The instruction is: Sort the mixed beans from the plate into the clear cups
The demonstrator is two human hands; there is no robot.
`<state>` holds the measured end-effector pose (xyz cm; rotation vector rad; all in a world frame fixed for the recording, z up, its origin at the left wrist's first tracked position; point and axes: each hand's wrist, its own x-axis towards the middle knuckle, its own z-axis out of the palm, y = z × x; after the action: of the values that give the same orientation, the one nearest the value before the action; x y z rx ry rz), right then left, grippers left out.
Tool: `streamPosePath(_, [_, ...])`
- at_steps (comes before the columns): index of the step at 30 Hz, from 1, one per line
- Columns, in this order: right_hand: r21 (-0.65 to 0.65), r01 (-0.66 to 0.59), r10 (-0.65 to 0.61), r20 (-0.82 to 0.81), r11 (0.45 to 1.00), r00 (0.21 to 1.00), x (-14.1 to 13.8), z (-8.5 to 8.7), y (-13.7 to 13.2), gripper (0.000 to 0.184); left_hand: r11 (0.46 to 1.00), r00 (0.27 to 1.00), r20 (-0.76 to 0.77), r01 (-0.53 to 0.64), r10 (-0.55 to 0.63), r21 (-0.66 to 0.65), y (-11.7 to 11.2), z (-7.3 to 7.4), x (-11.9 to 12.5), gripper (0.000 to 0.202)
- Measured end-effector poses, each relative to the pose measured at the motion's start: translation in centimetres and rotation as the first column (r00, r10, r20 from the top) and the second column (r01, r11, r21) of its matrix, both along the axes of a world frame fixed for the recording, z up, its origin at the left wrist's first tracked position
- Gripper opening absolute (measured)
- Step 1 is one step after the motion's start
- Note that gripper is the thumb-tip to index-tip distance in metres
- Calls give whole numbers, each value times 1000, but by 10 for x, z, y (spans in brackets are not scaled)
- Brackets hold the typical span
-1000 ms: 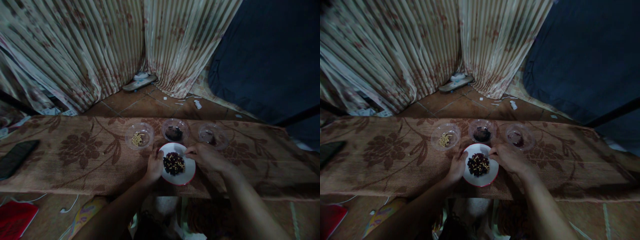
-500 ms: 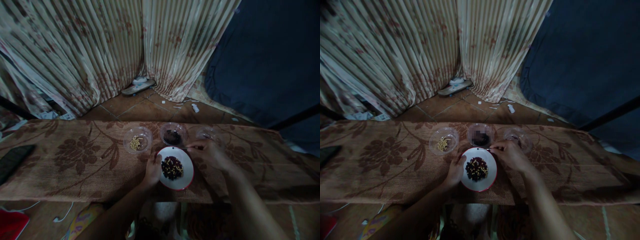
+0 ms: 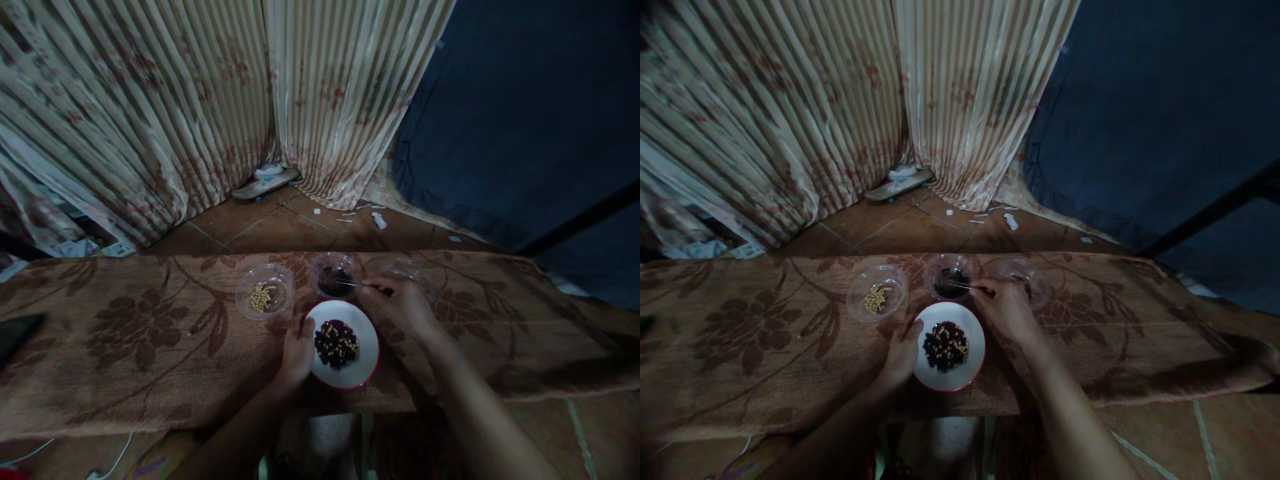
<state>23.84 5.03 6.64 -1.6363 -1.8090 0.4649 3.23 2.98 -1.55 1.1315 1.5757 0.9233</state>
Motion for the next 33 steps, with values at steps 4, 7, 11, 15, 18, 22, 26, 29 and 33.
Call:
streamPosePath(4, [-223, -248, 242, -53, 943, 969, 0, 0, -6, 22, 998, 998, -28, -49, 48, -38, -1, 0, 1, 33])
streamPosePath(7, [-371, -335, 367, 16, 866, 930, -3, -3, -8, 20, 999, 1000, -12, -28, 27, -32, -1, 0, 2, 32])
streamPosePath(11, [-405, -360, 442, 127, 840, 888, -6, -5, -9, 18, 999, 999, -28, -36, 35, -31, 0, -1, 2, 31])
streamPosePath(15, [-404, -340, 440, 184, 849, 879, -7, -7, -9, 18, 1000, 1000, -2, -17, 17, -9, 0, -2, 2, 29])
streamPosePath(18, [-402, -334, 442, 215, 853, 871, -8, -9, -9, 19, 1000, 1000, 2, -19, 19, -7, 0, -2, 2, 29])
streamPosePath(22, [-404, -326, 440, 230, 855, 868, -9, -9, -9, 21, 1000, 1000, -3, -7, 7, 1, 0, -2, 2, 28])
streamPosePath(26, [-394, -323, 431, 228, 861, 873, -10, -10, -10, 21, 1000, 1000, -15, -12, 12, -2, 1, -3, 2, 29])
streamPosePath(29, [-394, -328, 432, 210, 858, 877, -10, -10, -9, 21, 1000, 1000, -3, -13, 13, -3, 1, -3, 2, 29])
streamPosePath(33, [-380, -340, 436, 202, 860, 877, -10, -10, -9, 21, 1000, 1000, 4, -28, 28, 1, 0, -1, 3, 26])
